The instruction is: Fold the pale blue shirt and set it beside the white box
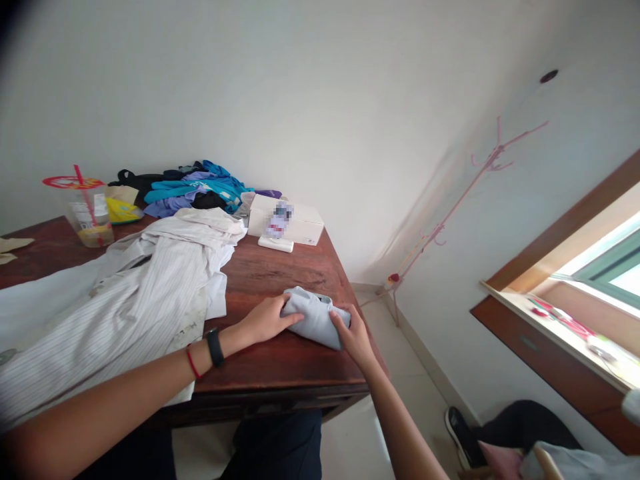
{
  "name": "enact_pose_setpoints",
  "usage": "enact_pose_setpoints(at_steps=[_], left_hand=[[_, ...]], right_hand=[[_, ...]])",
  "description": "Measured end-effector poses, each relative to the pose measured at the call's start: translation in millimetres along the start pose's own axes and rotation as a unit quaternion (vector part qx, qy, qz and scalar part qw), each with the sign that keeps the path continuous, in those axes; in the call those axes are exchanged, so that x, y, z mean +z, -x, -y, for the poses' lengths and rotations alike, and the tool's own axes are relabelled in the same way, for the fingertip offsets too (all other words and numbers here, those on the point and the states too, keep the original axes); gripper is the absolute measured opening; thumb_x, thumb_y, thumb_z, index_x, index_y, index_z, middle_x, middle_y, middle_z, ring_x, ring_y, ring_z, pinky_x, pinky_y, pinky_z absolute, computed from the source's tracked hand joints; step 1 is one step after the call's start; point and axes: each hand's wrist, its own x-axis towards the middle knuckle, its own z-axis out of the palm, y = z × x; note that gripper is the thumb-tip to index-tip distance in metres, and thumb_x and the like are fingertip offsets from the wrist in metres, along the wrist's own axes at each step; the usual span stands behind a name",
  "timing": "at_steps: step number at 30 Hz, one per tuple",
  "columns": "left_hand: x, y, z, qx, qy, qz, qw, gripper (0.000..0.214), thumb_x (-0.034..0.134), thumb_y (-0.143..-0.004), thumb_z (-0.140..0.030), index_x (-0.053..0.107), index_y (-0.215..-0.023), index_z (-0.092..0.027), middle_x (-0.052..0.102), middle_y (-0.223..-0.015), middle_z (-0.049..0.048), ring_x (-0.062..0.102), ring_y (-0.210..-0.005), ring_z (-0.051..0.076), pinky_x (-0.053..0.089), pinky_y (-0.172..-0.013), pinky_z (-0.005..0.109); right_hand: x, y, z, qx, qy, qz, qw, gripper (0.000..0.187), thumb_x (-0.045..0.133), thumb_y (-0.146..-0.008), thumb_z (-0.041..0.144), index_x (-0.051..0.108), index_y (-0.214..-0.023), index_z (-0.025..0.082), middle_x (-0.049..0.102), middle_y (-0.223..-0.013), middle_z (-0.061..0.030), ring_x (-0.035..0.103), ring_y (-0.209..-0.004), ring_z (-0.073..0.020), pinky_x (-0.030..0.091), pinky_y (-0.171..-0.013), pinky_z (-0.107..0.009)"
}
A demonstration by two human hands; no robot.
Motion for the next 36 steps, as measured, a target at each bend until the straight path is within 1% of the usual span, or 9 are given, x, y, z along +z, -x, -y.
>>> enact_pose_setpoints(at_steps=[6, 10, 14, 17, 20, 23, 25, 29, 36], left_hand=[[8.7, -32.1, 12.2, -0.105, -0.017, -0.008, 0.994, 0.043, 0.055, -0.090, -0.059, 0.064, -0.097, -0.018, 0.074, -0.111, 0.0166, 0.069, -0.106, 0.033, 0.051, -0.086, 0.037], [10.9, -42.2, 10.0, -0.150, -0.061, 0.002, 0.987, 0.048, 0.053, -0.093, -0.053, 0.055, -0.123, -0.016, 0.070, -0.121, 0.0197, 0.068, -0.112, 0.034, 0.050, -0.089, 0.038], [10.4, -42.7, 2.2, -0.154, -0.105, 0.007, 0.983, 0.065, 0.049, -0.096, -0.042, 0.033, -0.150, -0.011, 0.069, -0.121, 0.0242, 0.068, -0.112, 0.037, 0.050, -0.091, 0.044], [9.1, -39.1, -4.4, -0.084, -0.188, -0.047, 0.977, 0.061, 0.048, -0.095, -0.033, 0.036, -0.152, -0.016, 0.060, -0.134, 0.0251, 0.062, -0.119, 0.040, 0.048, -0.095, 0.051], [9.0, -37.8, -10.6, 0.103, -0.226, -0.089, 0.965, 0.048, 0.043, -0.098, -0.028, 0.049, -0.145, -0.020, 0.037, -0.159, 0.0171, 0.039, -0.144, 0.035, 0.036, -0.112, 0.051], [17.2, -43.7, -11.0, 0.242, -0.193, 0.008, 0.951, 0.049, 0.035, -0.104, -0.036, 0.047, -0.148, -0.021, 0.036, -0.162, 0.0092, 0.025, -0.152, 0.027, 0.024, -0.121, 0.046], [27.8, -50.3, -5.7, 0.228, -0.178, 0.059, 0.956, 0.054, 0.033, -0.104, -0.047, 0.046, -0.150, -0.021, 0.039, -0.160, 0.0090, 0.025, -0.152, 0.028, 0.023, -0.121, 0.049], [46.6, -62.0, 12.2, 0.136, -0.179, 0.062, 0.972, 0.057, 0.025, -0.106, -0.050, 0.044, -0.151, -0.021, 0.038, -0.161, 0.0102, 0.029, -0.151, 0.029, 0.023, -0.121, 0.051], [43.8, -63.6, 20.9, 0.054, -0.226, 0.088, 0.969, 0.060, 0.013, -0.106, -0.042, 0.031, -0.158, -0.018, 0.031, -0.164, 0.0075, 0.027, -0.152, 0.028, 0.024, -0.121, 0.053]], right_hand=[[13.2, -29.3, -6.3, 0.084, 0.109, -0.037, 0.990, 0.050, 0.051, -0.092, 0.060, 0.065, -0.113, 0.017, 0.073, -0.099, -0.0119, 0.068, -0.093, -0.0309, 0.052, -0.082, -0.041], [9.6, -26.6, 20.7, -0.058, 0.239, -0.054, 0.968, 0.049, 0.049, -0.096, 0.049, 0.057, -0.134, 0.019, 0.064, -0.128, -0.0159, 0.060, -0.118, -0.0327, 0.045, -0.102, -0.048], [24.6, -17.7, 43.7, -0.163, 0.304, 0.077, 0.935, 0.051, 0.041, -0.102, 0.048, 0.052, -0.145, 0.023, 0.043, -0.157, -0.0109, 0.034, -0.147, -0.0327, 0.032, -0.117, -0.051], [43.0, -9.3, 43.0, -0.119, 0.328, 0.140, 0.927, 0.056, 0.033, -0.105, 0.050, 0.038, -0.156, 0.028, 0.032, -0.164, -0.0088, 0.027, -0.151, -0.0342, 0.030, -0.117, -0.057], [53.4, 0.4, 34.6, -0.114, 0.333, 0.146, 0.925, 0.067, 0.036, -0.101, 0.060, 0.030, -0.159, 0.027, 0.026, -0.166, -0.0107, 0.020, -0.153, -0.0359, 0.025, -0.118, -0.061], [54.8, 5.9, 29.3, -0.121, 0.335, 0.158, 0.921, 0.083, 0.050, -0.091, 0.071, 0.037, -0.157, 0.022, 0.029, -0.164, -0.0155, 0.016, -0.153, -0.0397, 0.017, -0.119, -0.065], [53.9, 5.2, 29.1, -0.114, 0.330, 0.180, 0.920, 0.089, 0.055, -0.086, 0.075, 0.039, -0.156, 0.023, 0.031, -0.163, -0.0164, 0.017, -0.153, -0.0416, 0.014, -0.118, -0.068], [53.9, -0.9, 31.4, -0.088, 0.316, 0.214, 0.920, 0.097, 0.051, -0.084, 0.080, 0.032, -0.159, 0.022, 0.024, -0.165, -0.0165, 0.012, -0.153, -0.0423, 0.013, -0.117, -0.069], [54.0, -0.7, 30.4, -0.066, 0.297, 0.209, 0.929, 0.108, 0.045, -0.084, 0.083, 0.011, -0.163, 0.018, 0.008, -0.169, -0.0129, 0.000, -0.156, -0.0355, 0.009, -0.122, -0.063]])
